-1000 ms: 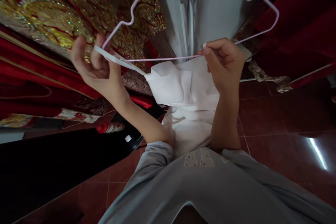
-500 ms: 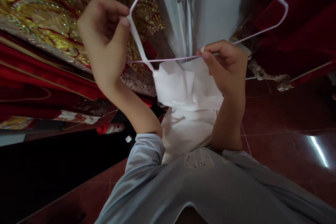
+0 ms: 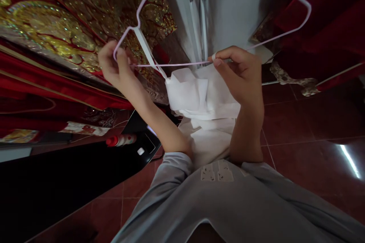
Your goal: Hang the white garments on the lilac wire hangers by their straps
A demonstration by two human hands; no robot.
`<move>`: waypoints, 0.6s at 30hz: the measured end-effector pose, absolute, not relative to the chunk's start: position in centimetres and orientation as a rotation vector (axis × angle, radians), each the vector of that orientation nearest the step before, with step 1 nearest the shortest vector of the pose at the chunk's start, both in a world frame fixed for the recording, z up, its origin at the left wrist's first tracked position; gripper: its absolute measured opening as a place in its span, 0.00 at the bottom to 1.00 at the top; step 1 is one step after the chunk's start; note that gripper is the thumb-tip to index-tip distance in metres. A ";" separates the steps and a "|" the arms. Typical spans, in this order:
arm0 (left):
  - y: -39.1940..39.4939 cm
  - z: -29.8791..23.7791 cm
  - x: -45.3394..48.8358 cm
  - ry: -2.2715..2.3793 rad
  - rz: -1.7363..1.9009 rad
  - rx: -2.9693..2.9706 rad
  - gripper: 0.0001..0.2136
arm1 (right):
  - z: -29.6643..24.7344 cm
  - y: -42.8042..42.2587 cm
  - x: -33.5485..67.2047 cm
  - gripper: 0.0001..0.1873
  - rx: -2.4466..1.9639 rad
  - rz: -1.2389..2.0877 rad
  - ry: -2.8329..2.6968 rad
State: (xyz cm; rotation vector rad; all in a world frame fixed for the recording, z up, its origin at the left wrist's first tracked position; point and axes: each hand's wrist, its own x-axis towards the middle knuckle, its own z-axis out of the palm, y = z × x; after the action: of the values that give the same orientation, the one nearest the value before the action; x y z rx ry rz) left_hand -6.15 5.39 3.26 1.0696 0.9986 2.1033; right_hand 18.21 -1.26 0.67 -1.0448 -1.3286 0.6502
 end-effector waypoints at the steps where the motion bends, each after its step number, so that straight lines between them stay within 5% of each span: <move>1: 5.0 2.3 -5.6 0.979 2.124 1.013 0.10 | 0.7 -1.3 18.1 0.19 -1.048 0.655 -1.326; 11: 2.4 0.4 -0.4 0.732 2.097 0.885 0.16 | 0.4 -1.5 17.5 0.06 -1.017 0.617 -1.236; 18: 2.0 0.7 -0.5 0.742 2.041 0.905 0.16 | 0.6 -1.1 17.5 0.07 -1.019 0.373 -0.945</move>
State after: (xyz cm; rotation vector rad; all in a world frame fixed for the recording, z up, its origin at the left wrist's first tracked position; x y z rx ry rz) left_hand -0.49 1.96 0.73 0.9047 0.7425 2.0410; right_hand 17.49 -1.14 0.58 -1.0186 -0.9448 0.3725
